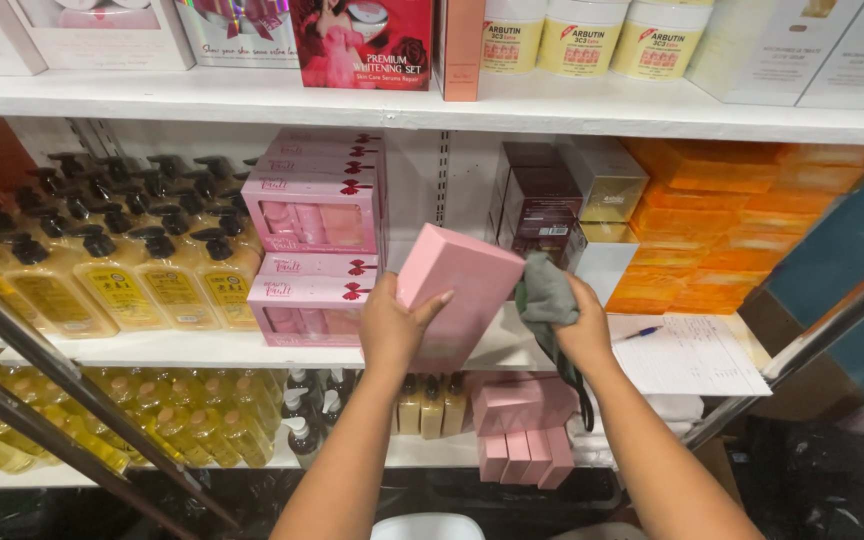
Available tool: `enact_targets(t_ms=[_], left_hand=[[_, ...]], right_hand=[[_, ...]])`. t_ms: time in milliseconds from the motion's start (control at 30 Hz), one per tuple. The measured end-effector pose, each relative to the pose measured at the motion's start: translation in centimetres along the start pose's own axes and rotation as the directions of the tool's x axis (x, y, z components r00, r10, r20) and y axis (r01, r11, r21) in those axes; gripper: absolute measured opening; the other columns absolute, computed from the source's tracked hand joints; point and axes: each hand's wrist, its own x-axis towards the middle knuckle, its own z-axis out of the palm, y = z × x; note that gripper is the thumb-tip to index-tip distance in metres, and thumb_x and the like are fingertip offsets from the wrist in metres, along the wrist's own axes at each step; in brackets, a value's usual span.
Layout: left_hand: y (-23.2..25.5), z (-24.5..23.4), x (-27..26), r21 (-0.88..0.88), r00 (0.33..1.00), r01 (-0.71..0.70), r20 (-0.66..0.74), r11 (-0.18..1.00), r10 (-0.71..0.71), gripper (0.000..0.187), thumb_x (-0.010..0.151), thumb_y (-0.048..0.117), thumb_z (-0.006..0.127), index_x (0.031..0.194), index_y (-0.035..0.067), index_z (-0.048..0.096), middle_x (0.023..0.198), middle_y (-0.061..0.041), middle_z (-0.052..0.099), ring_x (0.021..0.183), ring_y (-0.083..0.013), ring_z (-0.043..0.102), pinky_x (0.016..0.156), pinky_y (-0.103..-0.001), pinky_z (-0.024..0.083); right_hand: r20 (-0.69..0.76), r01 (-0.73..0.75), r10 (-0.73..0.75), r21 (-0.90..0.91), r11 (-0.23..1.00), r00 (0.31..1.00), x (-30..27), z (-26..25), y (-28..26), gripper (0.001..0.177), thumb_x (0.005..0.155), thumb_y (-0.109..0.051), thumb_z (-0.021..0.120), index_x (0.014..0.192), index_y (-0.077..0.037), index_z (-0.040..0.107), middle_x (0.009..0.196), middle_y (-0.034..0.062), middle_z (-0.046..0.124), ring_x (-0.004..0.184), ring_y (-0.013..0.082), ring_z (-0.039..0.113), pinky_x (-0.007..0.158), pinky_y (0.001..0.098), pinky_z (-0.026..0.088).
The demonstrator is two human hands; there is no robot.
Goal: The person wipes a white shelf with a grey cloth and then stacks several pink boxes on it. They also move a grey cloth and a pink box to different positions on the shelf.
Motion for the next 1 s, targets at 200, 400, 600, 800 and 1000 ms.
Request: enact_targets(t_ms=[200, 400, 600, 800, 1000], left_hand=[[-0.4, 0.0, 1.8, -0.046, 0.994, -0.041, -0.104, 0.998, 0.036, 0.065, 0.069, 0.05, 0.091, 0.09, -0.002, 0.058, 0.091, -0.02, 0.068, 0.084, -0.0402, 0.066, 0.074, -0.048, 0.052], [-0.4, 1.5, 3.3, -0.105, 0.998, -0.063, -0.016, 0.992, 0.061, 0.062, 0.066, 0.051, 0.09, 0.093, 0.002, 0.062, 0.091, -0.018, 0.07, 0.083, -0.0371, 0.069, 0.075, -0.048, 0.054], [1.2, 4.7, 6.1, 0.142, 0.98, -0.182, 0.101, 0.973, 0.169, 0.072, 0.056, 0.059, 0.092, 0.096, 0.006, 0.066, 0.093, -0.015, 0.072, 0.087, -0.0366, 0.07, 0.074, -0.05, 0.054], [2.7, 8.9, 9.6, 0.398, 0.859, -0.481, 0.393, 0.781, 0.329, 0.084, 0.051, 0.063, 0.089, 0.115, 0.013, 0.067, 0.109, -0.008, 0.07, 0.102, -0.0321, 0.068, 0.087, -0.051, 0.052], [3.8, 8.8, 14.5, 0.421, 0.793, -0.499, 0.575, 0.757, 0.202, 0.102, 0.051, 0.059, 0.093, 0.136, 0.018, 0.055, 0.13, -0.012, 0.058, 0.12, -0.034, 0.057, 0.095, -0.049, 0.05]], right_hand=[[-0.253, -0.443, 0.419, -0.044, 0.895, 0.872, 0.3, 1.6, -3.0, 0.069, 0.08, -0.02, 0.079, 0.138, -0.006, 0.045, 0.126, 0.024, 0.061, 0.117, 0.0364, 0.062, 0.1, 0.0429, 0.049], [0.093, -0.226, 0.313, -0.504, 0.833, 0.945, -0.7, 6.7, 3.2, 0.094, 0.07, -0.038, 0.084, 0.142, -0.001, 0.037, 0.146, 0.0234, 0.042, 0.138, 0.0399, 0.043, 0.114, 0.0541, 0.037], [0.419, -0.238, 0.452, -0.47, 0.85, 0.787, -1.1, 7.6, 6.0, 0.095, 0.071, -0.057, 0.081, 0.146, -0.01, 0.046, 0.154, 0.02, 0.041, 0.141, 0.0382, 0.04, 0.116, 0.0484, 0.035], [0.188, -0.099, 0.201, -0.445, 0.89, 0.961, -1.1, 6.4, 0.4, 0.086, 0.069, -0.043, 0.084, 0.137, 0.0, 0.056, 0.141, 0.0258, 0.05, 0.129, 0.0449, 0.047, 0.11, 0.0486, 0.04], [-0.122, -0.169, 0.123, -0.514, 0.841, 0.985, -2.0, 9.1, -1.8, 0.066, 0.07, -0.029, 0.085, 0.121, 0.003, 0.059, 0.132, 0.0277, 0.052, 0.124, 0.0469, 0.048, 0.107, 0.0523, 0.039]])
